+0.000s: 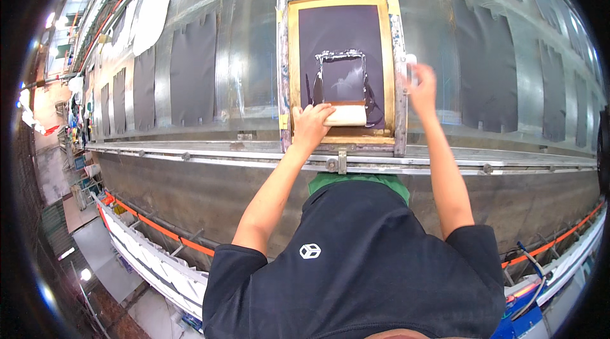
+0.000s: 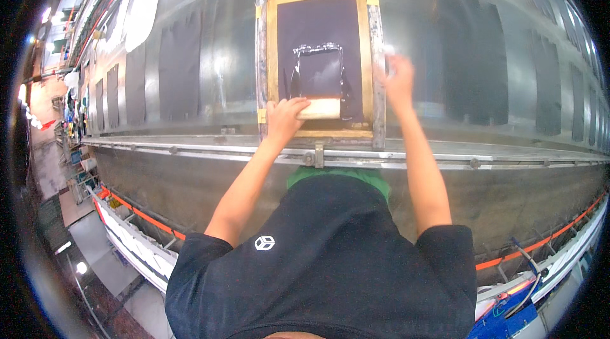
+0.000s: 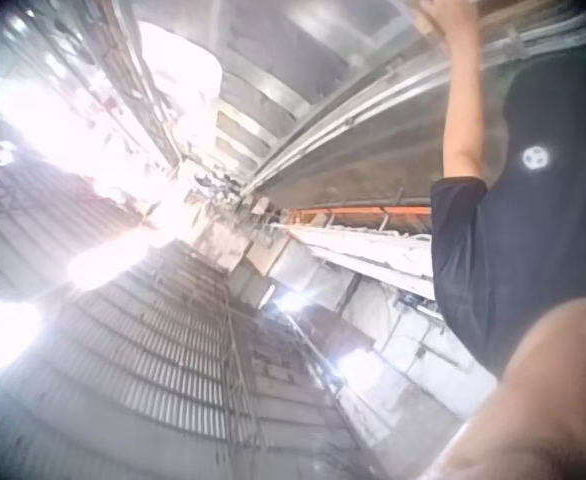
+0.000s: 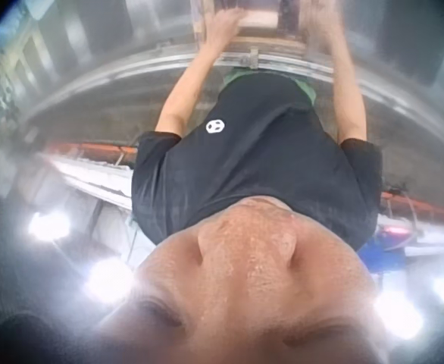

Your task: The person uses a squeegee to spread dark ink across a screen printing frame mounted on a conveyor. They repeatedly pull the squeegee across the mesh to ensure even coverage, then lift the frame to inspect the ink distribution before continuing the process.

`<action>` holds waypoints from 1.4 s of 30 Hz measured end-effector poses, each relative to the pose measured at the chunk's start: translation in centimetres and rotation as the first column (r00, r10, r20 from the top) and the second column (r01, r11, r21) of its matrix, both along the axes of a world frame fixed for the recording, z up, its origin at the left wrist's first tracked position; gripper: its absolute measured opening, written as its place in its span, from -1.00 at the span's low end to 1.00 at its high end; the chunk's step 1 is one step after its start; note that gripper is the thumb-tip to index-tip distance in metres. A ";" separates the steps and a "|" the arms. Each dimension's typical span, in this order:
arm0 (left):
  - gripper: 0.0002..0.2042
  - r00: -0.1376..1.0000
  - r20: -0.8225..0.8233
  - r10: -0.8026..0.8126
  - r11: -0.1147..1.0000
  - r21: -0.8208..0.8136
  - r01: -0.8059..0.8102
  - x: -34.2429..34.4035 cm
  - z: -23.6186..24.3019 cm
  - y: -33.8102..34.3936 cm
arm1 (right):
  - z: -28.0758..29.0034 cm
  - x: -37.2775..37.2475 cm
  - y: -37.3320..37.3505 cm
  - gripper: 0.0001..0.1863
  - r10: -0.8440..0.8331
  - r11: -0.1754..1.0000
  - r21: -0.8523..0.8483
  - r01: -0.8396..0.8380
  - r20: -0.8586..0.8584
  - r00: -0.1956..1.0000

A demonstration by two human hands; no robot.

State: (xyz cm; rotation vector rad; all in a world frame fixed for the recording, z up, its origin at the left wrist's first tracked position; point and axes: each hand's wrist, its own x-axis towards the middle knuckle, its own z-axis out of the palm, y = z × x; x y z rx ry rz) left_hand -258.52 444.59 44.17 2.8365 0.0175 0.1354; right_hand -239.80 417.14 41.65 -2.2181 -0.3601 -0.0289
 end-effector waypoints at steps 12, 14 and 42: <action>-0.46 0.996 0.063 0.058 0.988 -0.148 -0.048 -3.1 1.4 -0.5 | 2.1 6.7 3.4 -0.73 -0.274 0.955 0.103 0.277 -0.046 0.961; -0.45 0.994 0.068 0.091 0.986 -0.149 -0.080 -4.6 1.9 1.8 | 4.1 5.2 6.1 -0.73 -0.284 0.952 0.100 0.290 -0.071 0.956; -0.43 1.000 0.030 -0.003 1.000 -0.004 0.003 -22.7 1.6 46.4 | -1.7 -12.0 50.6 -0.78 -0.235 0.961 0.114 0.252 -0.144 0.961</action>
